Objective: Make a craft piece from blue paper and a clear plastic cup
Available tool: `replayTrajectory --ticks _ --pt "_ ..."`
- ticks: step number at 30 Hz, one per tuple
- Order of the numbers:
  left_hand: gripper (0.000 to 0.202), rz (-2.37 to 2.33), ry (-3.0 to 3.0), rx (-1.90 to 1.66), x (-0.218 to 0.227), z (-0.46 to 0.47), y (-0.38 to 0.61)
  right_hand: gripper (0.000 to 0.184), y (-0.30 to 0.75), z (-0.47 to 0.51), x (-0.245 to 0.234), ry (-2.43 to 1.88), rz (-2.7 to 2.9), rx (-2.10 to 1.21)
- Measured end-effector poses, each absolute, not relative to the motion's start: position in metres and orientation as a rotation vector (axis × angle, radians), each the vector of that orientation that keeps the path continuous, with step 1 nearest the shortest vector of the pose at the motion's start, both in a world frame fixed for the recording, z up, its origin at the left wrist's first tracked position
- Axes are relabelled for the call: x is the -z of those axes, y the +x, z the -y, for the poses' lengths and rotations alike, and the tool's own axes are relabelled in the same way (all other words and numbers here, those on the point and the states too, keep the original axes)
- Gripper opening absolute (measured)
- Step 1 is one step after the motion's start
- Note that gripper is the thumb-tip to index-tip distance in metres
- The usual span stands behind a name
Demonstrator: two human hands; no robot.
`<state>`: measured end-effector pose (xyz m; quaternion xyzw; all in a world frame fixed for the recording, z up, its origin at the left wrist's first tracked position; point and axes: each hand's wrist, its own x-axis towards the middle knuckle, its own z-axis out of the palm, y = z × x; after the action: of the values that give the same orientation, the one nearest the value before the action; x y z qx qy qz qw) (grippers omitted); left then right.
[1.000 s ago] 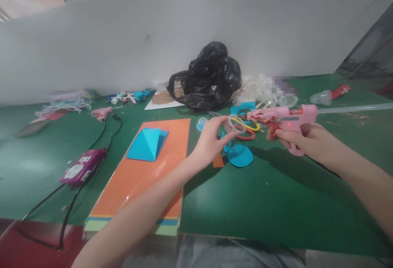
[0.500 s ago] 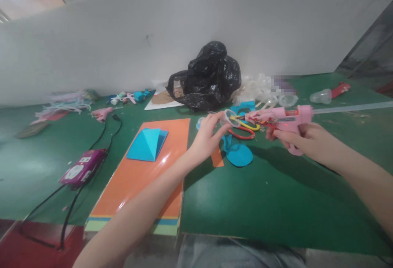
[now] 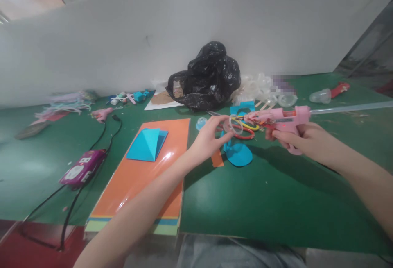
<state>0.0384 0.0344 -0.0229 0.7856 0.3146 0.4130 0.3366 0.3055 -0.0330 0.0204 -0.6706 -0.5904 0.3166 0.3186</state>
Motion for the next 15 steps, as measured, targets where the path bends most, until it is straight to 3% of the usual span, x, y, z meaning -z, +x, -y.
replayTrajectory --ticks 12,15 --pt "0.035 -0.829 2.128 -1.136 0.024 -0.038 0.035 0.049 0.314 0.031 -0.010 -1.744 1.573 -0.794" --pt "0.033 -0.866 2.137 -1.201 0.023 -0.039 0.034 0.056 0.315 0.031 -0.008 -1.782 1.597 -0.657"
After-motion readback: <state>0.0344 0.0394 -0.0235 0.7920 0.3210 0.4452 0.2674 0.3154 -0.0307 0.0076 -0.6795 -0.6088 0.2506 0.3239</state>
